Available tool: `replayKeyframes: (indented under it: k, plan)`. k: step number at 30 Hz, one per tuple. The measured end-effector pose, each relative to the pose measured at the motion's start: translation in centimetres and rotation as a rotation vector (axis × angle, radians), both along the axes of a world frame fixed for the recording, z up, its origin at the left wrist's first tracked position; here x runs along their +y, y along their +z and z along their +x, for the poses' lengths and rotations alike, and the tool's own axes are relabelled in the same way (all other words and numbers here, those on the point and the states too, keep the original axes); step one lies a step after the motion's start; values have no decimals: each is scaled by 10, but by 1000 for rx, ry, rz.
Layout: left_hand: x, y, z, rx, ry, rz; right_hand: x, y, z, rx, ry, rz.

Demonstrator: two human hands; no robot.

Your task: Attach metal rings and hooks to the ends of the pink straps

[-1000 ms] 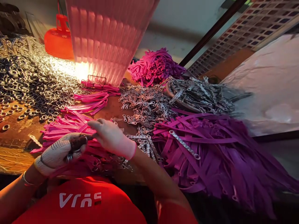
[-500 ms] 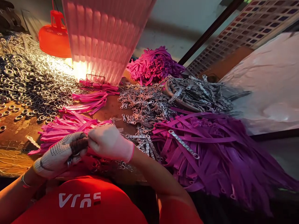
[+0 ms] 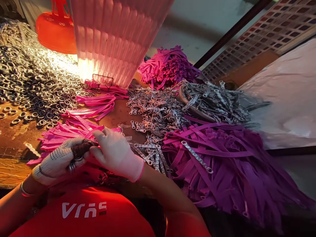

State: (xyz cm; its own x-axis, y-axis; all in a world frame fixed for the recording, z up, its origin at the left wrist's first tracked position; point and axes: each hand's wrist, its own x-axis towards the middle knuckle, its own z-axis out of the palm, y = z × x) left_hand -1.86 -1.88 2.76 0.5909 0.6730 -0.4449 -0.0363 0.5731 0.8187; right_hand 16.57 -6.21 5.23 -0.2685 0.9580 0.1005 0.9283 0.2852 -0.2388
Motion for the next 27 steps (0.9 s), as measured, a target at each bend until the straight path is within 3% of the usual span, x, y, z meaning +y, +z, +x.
replayKeyframes:
  k: [5, 13, 18, 21, 24, 27]
  plan:
    - [-2, -2, 1, 37, -29, 135, 7, -4, -6, -114, 75, -17]
    - [2, -11, -3, -110, 191, -267, 17, 8, -18, -171, 60, -116]
    - [17, -7, -4, -284, 242, -270, 26, 12, -25, -113, 35, -120]
    - [34, -1, -6, -367, 326, -335, 64, 4, -9, -5, 12, -108]
    - [49, 3, -11, -325, 462, -438, 124, -15, 18, -28, -75, -34]
    - [54, 0, -18, -297, 532, -475, 177, -47, 31, -196, 100, -95]
